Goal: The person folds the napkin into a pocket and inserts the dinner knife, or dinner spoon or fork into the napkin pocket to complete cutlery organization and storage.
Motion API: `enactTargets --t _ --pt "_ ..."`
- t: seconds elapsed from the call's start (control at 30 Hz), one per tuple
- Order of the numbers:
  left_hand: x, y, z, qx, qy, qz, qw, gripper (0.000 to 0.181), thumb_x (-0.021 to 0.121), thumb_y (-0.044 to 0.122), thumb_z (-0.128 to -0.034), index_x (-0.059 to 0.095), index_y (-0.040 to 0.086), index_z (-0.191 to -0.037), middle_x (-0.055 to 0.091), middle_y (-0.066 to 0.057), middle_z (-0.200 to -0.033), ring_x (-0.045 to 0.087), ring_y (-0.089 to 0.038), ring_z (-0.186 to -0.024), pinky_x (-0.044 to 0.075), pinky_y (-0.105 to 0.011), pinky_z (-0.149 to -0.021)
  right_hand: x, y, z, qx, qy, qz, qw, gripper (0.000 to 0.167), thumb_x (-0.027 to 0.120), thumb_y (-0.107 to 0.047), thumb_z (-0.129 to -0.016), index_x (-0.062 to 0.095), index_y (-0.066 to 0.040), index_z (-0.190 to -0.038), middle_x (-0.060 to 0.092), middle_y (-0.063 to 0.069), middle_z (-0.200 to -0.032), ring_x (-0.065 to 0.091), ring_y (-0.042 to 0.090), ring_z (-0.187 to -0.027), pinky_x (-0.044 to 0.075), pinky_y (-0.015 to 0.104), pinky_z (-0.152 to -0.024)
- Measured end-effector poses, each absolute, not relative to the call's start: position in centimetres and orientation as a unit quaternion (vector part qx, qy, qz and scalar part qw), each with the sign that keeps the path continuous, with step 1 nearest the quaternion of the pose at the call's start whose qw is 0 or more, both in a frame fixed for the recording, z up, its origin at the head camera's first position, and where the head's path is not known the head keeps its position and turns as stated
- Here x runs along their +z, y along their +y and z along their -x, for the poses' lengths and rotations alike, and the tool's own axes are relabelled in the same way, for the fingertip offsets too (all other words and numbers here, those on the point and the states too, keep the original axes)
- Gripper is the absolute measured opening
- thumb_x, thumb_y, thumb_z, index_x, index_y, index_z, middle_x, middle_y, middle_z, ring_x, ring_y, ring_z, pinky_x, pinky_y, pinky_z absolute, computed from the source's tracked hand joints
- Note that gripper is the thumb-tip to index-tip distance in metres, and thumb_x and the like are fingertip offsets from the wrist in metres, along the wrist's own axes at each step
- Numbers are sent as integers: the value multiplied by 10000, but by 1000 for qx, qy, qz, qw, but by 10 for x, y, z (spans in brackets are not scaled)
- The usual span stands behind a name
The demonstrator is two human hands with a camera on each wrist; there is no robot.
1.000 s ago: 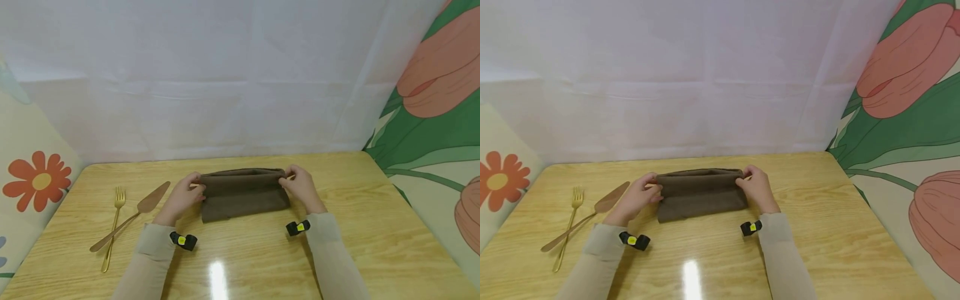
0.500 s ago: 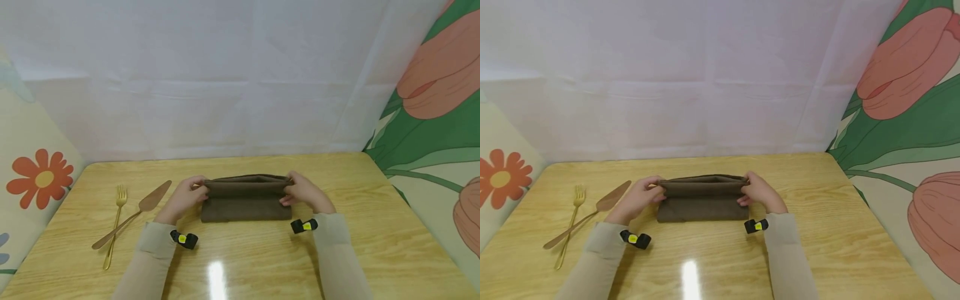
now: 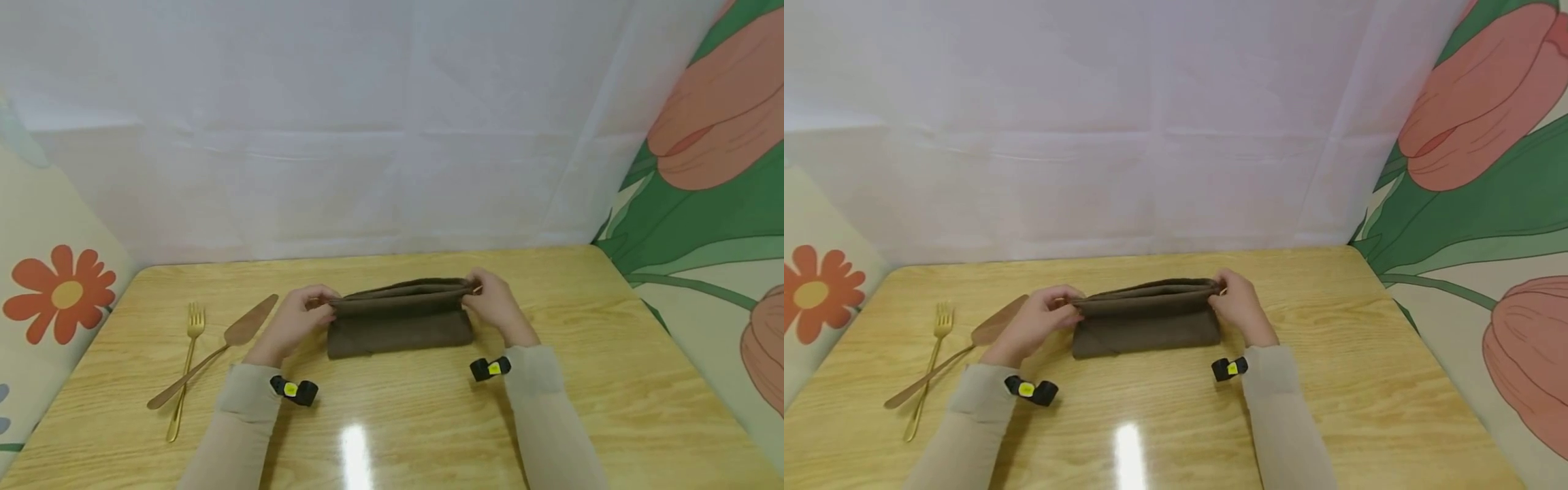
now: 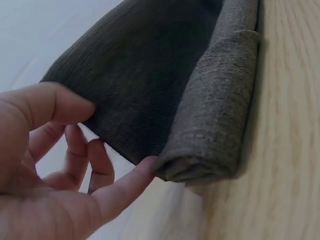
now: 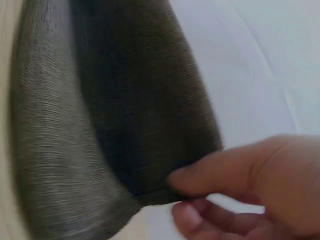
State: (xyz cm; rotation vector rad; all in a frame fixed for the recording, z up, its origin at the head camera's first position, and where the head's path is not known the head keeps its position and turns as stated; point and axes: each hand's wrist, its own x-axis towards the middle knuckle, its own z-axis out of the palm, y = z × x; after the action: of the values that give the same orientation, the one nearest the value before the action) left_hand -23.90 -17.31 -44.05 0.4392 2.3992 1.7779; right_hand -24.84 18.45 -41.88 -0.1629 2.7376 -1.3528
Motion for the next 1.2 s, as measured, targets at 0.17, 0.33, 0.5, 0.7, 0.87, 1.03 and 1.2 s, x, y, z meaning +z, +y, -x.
enactTargets --t 0.17,0.33,0.5,0.7,0.87,1.03,1.2 --pt "-439 -178 235 557 808 -182 65 138 561 -26 -978 677 -18 -1053 622 -143 -1087 565 -253 -966 529 -353 -803 -411 181 245 -401 907 74 106 155 615 99 -912 502 -7 -922 591 195 -1040 669 239 -814 563 355 -722" --pt "-442 -183 237 539 812 -214 66 155 575 -39 -961 708 39 -978 625 -120 -1100 559 -305 -1129 454 -489 -978 -411 185 245 -327 930 125 111 287 744 17 -865 480 -73 -795 519 64 -808 480 223 -761 399 365 -689" --pt "-442 -189 240 513 818 -248 83 187 603 -49 -942 739 78 -955 618 -96 -1083 564 -259 -1063 409 -572 -1013 -411 188 242 -336 923 126 142 439 783 25 -845 371 -104 -763 347 32 -762 395 208 -712 344 359 -660" --pt "-441 -193 239 480 823 -280 118 210 584 -78 -936 732 69 -958 605 -99 -1086 553 -235 -950 474 -470 -874 -408 186 238 -309 927 126 171 412 822 -30 -836 420 -95 -774 378 36 -771 397 198 -714 353 340 -653" --pt "-440 -194 238 453 830 -292 145 235 575 -81 -936 733 93 -939 595 -96 -1091 529 -233 -934 470 -411 -821 -399 187 232 -278 932 134 188 260 832 -209 -865 641 -76 -981 619 31 -990 565 200 -895 499 396 -796" --pt "-437 -193 239 402 849 -308 150 251 570 -43 -945 763 116 -934 612 -67 -1055 539 -206 -909 492 -429 -831 -393 176 230 -289 933 172 125 221 622 -299 -1030 661 -84 -996 626 38 -897 563 187 -800 498 388 -741" --pt "-431 -183 236 356 871 -311 137 161 635 117 -977 758 165 -885 601 -7 -963 523 -166 -804 485 -366 -746 -400 158 230 -267 940 189 100 130 631 -175 -1024 638 -94 -923 583 4 -803 517 142 -702 457 312 -650"
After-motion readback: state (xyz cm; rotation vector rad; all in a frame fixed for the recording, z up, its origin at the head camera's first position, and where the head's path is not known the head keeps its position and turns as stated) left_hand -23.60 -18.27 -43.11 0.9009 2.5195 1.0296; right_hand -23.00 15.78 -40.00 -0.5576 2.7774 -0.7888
